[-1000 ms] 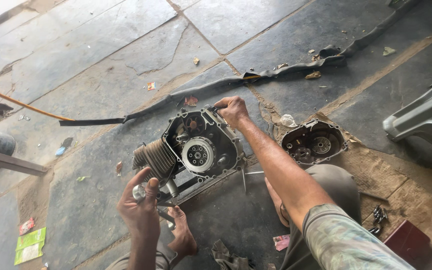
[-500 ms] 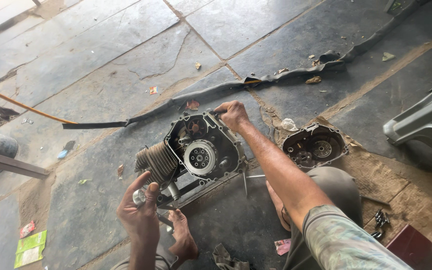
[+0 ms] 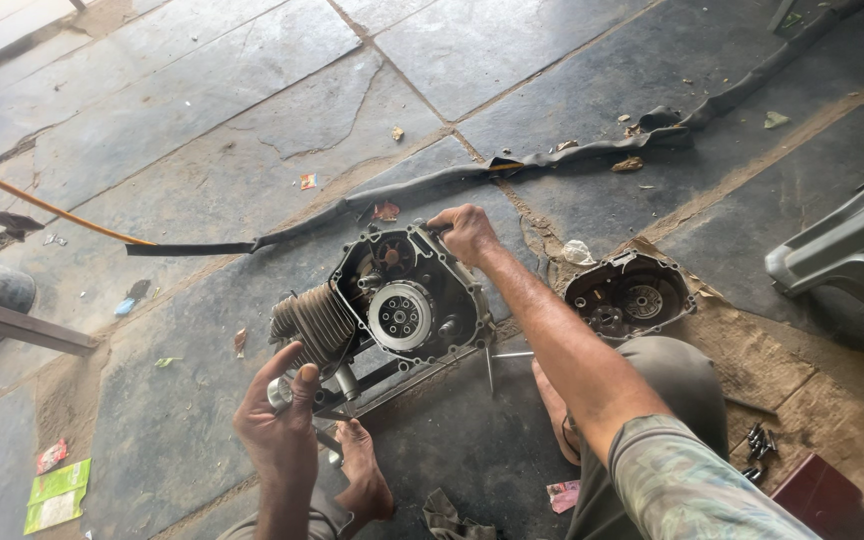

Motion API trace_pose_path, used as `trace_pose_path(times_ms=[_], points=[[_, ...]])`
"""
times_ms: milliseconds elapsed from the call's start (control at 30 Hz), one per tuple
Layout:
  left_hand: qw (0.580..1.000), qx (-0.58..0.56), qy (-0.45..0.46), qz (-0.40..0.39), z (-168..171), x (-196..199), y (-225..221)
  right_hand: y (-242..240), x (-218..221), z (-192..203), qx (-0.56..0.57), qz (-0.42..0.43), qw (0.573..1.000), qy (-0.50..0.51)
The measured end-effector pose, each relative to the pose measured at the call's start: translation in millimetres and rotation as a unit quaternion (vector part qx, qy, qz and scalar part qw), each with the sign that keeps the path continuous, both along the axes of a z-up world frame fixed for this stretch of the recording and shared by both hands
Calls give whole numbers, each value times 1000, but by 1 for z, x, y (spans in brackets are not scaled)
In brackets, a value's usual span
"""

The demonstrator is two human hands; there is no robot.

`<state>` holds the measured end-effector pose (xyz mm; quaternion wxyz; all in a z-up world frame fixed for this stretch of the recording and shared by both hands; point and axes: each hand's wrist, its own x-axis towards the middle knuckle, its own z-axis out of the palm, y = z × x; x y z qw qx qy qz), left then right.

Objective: The person uses a wrench to remove and install bolts on an engine component while sitting on the ground, handling various internal metal parts and a spring.

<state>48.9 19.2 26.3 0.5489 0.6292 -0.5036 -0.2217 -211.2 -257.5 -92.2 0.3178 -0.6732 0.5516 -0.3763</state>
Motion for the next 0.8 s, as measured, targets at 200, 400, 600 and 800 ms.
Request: trace_pose_path(times_ms=[200,400,600,800], points=[[1000,3,-17,6,3,1,0,-4,-7,1,30,19,999,-18],[1000,8,-16,12,3,2,1,-5,-8,2,37,24,998,-49],[999,-18,-29,3,3,2,2,-6,-10,3,34,31,999,-30],[1000,6,-4,7,0,2,-1,-8,-11,1,28,37,998,-33]])
